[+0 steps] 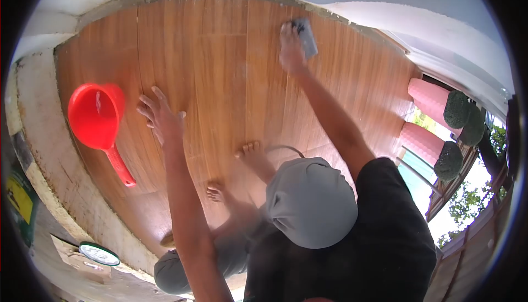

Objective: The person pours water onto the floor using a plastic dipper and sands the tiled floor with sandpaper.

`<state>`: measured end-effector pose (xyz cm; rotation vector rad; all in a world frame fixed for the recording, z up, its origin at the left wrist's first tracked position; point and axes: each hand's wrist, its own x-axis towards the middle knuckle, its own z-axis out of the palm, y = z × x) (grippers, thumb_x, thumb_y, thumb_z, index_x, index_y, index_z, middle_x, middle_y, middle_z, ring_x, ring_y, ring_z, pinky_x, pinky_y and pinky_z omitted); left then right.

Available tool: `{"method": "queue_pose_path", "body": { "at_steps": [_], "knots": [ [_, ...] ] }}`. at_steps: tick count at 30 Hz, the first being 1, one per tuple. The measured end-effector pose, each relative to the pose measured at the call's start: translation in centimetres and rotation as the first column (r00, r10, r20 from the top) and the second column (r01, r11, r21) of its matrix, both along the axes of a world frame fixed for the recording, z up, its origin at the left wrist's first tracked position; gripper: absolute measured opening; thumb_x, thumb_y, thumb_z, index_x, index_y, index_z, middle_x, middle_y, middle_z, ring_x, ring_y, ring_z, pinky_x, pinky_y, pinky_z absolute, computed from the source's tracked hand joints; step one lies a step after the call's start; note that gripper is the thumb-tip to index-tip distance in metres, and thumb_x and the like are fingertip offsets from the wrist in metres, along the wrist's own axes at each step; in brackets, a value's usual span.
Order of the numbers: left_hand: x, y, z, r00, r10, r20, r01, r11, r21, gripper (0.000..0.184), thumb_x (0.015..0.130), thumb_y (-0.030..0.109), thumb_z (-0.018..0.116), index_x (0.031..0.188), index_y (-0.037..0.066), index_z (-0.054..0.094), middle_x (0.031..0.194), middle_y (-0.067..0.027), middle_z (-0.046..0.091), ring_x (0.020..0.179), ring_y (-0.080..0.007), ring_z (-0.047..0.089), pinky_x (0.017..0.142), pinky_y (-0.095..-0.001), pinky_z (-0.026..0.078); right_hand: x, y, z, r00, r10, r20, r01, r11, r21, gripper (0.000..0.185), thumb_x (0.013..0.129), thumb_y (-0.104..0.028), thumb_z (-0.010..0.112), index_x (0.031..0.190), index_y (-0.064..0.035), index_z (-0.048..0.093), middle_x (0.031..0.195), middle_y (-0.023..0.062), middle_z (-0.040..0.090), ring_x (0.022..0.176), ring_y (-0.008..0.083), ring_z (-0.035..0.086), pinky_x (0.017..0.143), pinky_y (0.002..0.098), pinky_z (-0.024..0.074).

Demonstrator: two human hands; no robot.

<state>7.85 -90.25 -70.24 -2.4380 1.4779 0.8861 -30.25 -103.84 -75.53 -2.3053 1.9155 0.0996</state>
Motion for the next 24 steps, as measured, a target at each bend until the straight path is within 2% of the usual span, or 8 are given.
{"method": "queue_pose_path", "body": {
  "at_steps": [3, 5, 8, 9, 12, 14, 18, 24],
  "knots": [
    [-0.1, -0.1, 0.6, 1.000, 0.017, -0.017, -0.016, 0.999, 0.035, 0.113, 0.074, 0.019, 0.085, 0.158, 0.020, 0.010, 0.162, -0.0255, 0.004, 0.145, -0.0545, 0.011, 0.101, -0.0661, 0.046, 1.1, 8.7, 0.7, 0.998, 0.049, 0.042, -0.051, 0.998, 0.048, 0.070, 0.082, 0.007, 0.046, 0.151, 0.0015, 0.031, 0.160, 0.0188, 0.026, 0.146, 0.0400, 0.027, 0.119, 0.0480, 0.0266],
    [0.0, -0.4, 0.4, 1.000, 0.016, -0.013, -0.016, 1.000, 0.024, 0.113, 0.074, 0.019, 0.085, 0.158, 0.020, 0.010, 0.161, -0.0258, 0.004, 0.145, -0.0548, 0.012, 0.101, -0.0661, 0.046, 1.4, 8.7, 1.9, 0.999, 0.022, 0.025, -0.024, 0.997, 0.077, 0.075, 0.079, 0.007, 0.048, 0.151, 0.0002, 0.031, 0.158, 0.0194, 0.029, 0.146, 0.0401, 0.026, 0.119, 0.0467, 0.0254],
    [0.3, -0.1, 0.2, 1.000, -0.004, -0.023, 0.004, 1.000, 0.001, 0.114, 0.073, 0.020, 0.086, 0.158, 0.020, 0.010, 0.161, -0.0266, 0.005, 0.144, -0.0554, 0.013, 0.101, -0.0659, 0.046, 0.8, 3.1, 2.8, 0.997, 0.025, -0.071, -0.020, 0.998, 0.068, 0.070, 0.082, 0.003, 0.050, 0.150, -0.0028, 0.035, 0.161, 0.0175, 0.023, 0.147, 0.0407, 0.024, 0.119, 0.0485, 0.0260],
    [0.5, 0.1, 0.2, 1.000, -0.009, -0.013, 0.009, 1.000, -0.004, 0.114, 0.073, 0.021, 0.086, 0.158, 0.020, 0.010, 0.161, -0.0267, 0.005, 0.144, -0.0554, 0.013, 0.100, -0.0658, 0.047, -0.1, 3.1, 2.7, 0.999, 0.035, -0.033, -0.031, 0.993, 0.115, 0.074, 0.080, 0.001, 0.054, 0.152, -0.0074, 0.035, 0.162, 0.0183, 0.018, 0.147, 0.0405, 0.023, 0.119, 0.0489, 0.0258],
    [0.1, 0.0, 0.2, 1.000, 0.005, -0.013, -0.004, 1.000, 0.015, 0.114, 0.074, 0.021, 0.085, 0.158, 0.022, 0.009, 0.162, -0.0250, 0.004, 0.145, -0.0536, 0.011, 0.102, -0.0654, 0.045, -0.3, 4.3, 5.4, 0.997, 0.053, 0.051, -0.057, 0.995, 0.082, 0.077, 0.077, 0.001, 0.059, 0.150, -0.0107, 0.038, 0.161, 0.0207, 0.022, 0.147, 0.0401, 0.023, 0.119, 0.0498, 0.0252],
    [0.0, -0.5, 0.3, 0.998, 0.049, -0.025, -0.047, 0.996, 0.073, 0.114, 0.075, 0.020, 0.084, 0.159, 0.028, 0.007, 0.164, -0.0210, 0.000, 0.148, -0.0501, 0.007, 0.105, -0.0652, 0.042, -1.3, 3.6, 4.8, 0.992, 0.119, -0.039, -0.118, 0.992, 0.036, 0.078, 0.076, 0.001, 0.061, 0.150, -0.0124, 0.039, 0.158, 0.0217, 0.026, 0.146, 0.0404, 0.026, 0.116, 0.0505, 0.0281],
    [0.1, 0.0, 0.2, 1.000, 0.002, -0.016, -0.002, 1.000, 0.013, 0.113, 0.074, 0.020, 0.085, 0.158, 0.021, 0.009, 0.161, -0.0261, 0.004, 0.145, -0.0550, 0.012, 0.101, -0.0663, 0.046, -1.1, 2.0, 3.3, 0.980, 0.113, -0.166, -0.124, 0.991, -0.059, 0.077, 0.076, 0.001, 0.061, 0.149, -0.0150, 0.041, 0.153, 0.0210, 0.035, 0.139, 0.0401, 0.035, 0.109, 0.0506, 0.0348],
    [0.3, -0.4, 0.4, 0.994, 0.081, -0.070, -0.076, 0.995, 0.066, 0.112, 0.077, 0.020, 0.083, 0.159, 0.028, 0.006, 0.164, -0.0193, -0.002, 0.149, -0.0476, 0.004, 0.107, -0.0666, 0.039, -1.2, 1.3, 2.9, 0.991, 0.063, -0.120, -0.072, 0.995, -0.075, 0.074, 0.077, -0.001, 0.061, 0.147, -0.0136, 0.043, 0.145, 0.0202, 0.041, 0.127, 0.0394, 0.043, 0.104, 0.0505, 0.0377]
  ]
}}
